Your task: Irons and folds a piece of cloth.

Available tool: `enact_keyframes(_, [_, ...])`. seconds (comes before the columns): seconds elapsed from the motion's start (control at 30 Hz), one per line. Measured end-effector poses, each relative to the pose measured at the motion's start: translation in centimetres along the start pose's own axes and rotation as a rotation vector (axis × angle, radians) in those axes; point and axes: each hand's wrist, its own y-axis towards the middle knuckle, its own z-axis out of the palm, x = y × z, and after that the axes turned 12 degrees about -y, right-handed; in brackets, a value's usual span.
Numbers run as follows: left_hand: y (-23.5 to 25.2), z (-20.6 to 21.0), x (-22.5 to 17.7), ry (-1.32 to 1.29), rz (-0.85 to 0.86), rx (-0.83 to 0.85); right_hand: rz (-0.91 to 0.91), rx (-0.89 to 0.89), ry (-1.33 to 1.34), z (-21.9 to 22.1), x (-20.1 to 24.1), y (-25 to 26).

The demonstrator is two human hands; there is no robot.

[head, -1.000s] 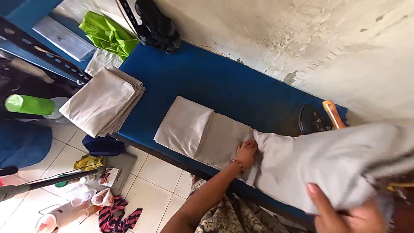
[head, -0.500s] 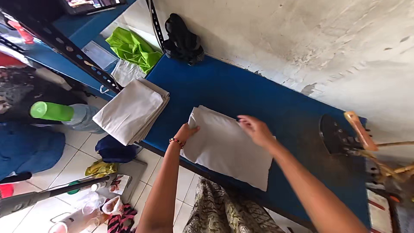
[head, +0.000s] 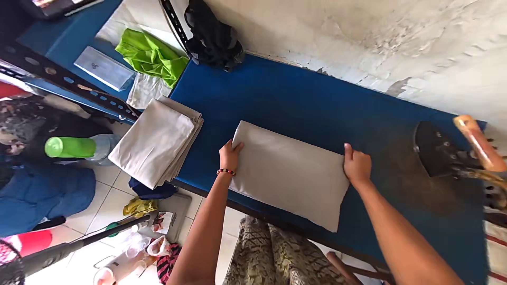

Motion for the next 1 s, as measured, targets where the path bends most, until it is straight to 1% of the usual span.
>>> enact_keyframes(0.07, [-0.2,0.3,0.2,0.071,-0.034,-0.028,0.049,0.084,-0.032,0.5,-0.4,0.1])
enact_keyframes(0.13, [-0.7,-0.1,-1.4,0.234,-0.014,-0.115,0.038,0.112,-0.088,-0.2,-0.1,1.0])
enact_keyframes(0.17, [-1.6,-0.3,-2.3,0.307,0.052,-0.174,-0.007,0.055,-0.102,-1.0,0.2,0.9])
enact_keyframes(0.2, [-2.4,-0.2,-3.1,0.346,0.163,-0.223,-0.083,-0.049,-0.083,-1.9,0.7,0.4])
enact_keyframes(0.23, [-3.4,0.5,-3.4,0.373,0.283,-0.217,-0.185,-0.158,-0.054,-2.5,1.4,-0.6])
enact_keyframes(0.27, [-4.5,1.7,-3.0,0.407,0.380,-0.149,-0.293,-0.219,-0.029,-2.6,2.1,-2.0])
enact_keyframes(0.3, [-5.1,3.1,-1.8,0.466,0.464,-0.066,-0.395,-0.232,-0.016,-1.8,2.5,-3.5])
enact_keyframes(0.33, [-5.0,4.2,0.2,0.527,0.538,-0.022,-0.469,-0.213,-0.014,-0.1,2.1,-4.5])
enact_keyframes(0.37, [-4.7,4.8,2.4,0.563,0.567,-0.001,-0.483,-0.165,-0.004,2.0,0.6,-5.1])
enact_keyframes(0.4, [-4.4,4.9,3.9,0.569,0.581,-0.011,-0.459,-0.138,0.023,3.5,-1.2,-5.1])
enact_keyframes(0.43, [-3.9,4.9,4.4,0.558,0.584,-0.057,-0.441,-0.123,0.043,4.1,-2.5,-4.3])
enact_keyframes(0.47, [-3.6,4.5,4.5,0.550,0.542,-0.106,-0.436,-0.103,0.044,4.0,-3.5,-3.7])
enact_keyframes(0.53, [-4.5,2.9,5.3,0.572,0.341,-0.189,-0.408,-0.013,0.013,3.3,-5.5,-3.6])
enact_keyframes(0.6, [-5.2,0.2,6.1,0.562,0.106,-0.281,-0.328,0.041,0.002,2.6,-7.8,-3.5])
enact_keyframes(0.63, [-5.7,-1.3,6.5,0.547,0.023,-0.316,-0.268,0.051,0.027,2.3,-8.8,-4.2])
enact_keyframes(0.67, [-6.4,-2.5,6.6,0.530,-0.017,-0.352,-0.216,0.018,0.079,1.8,-9.4,-5.6])
enact_keyframes(0.7, [-7.2,-3.4,6.3,0.478,-0.023,-0.407,-0.197,-0.047,0.143,1.2,-9.3,-7.5])
enact_keyframes(0.73, [-8.1,-3.7,5.9,0.415,0.019,-0.467,-0.223,-0.121,0.178,0.6,-8.5,-9.7])
enact_keyframes(0.77, [-9.0,-3.3,5.5,0.383,0.108,-0.507,-0.298,-0.185,0.175,0.4,-7.3,-12.0])
enact_keyframes(0.8, [-9.7,-2.5,5.3,0.381,0.218,-0.494,-0.413,-0.241,0.145,1.0,-6.2,-13.8])
enact_keyframes(0.83, [-10.0,-1.4,5.4,0.408,0.312,-0.434,-0.525,-0.283,0.087,2.4,-5.6,-14.7])
enact_keyframes(0.87, [-10.1,-0.1,5.9,0.465,0.348,-0.337,-0.614,-0.307,0.035,4.4,-5.8,-14.9])
enact_keyframes(0.9, [-10.2,0.9,6.7,0.520,0.322,-0.238,-0.669,-0.286,0.009,5.9,-6.7,-14.8])
enact_keyframes(0.93, [-9.9,1.5,7.2,0.540,0.274,-0.186,-0.691,-0.265,0.008,6.5,-7.5,-14.3])
enact_keyframes(0.97, [-9.4,1.6,6.9,0.529,0.230,-0.193,-0.670,-0.231,0.052,6.1,-7.9,-13.9])
enact_keyframes(1.0, [-8.9,1.4,6.0,0.484,0.167,-0.213,-0.590,-0.171,0.158,5.2,-7.9,-14.0])
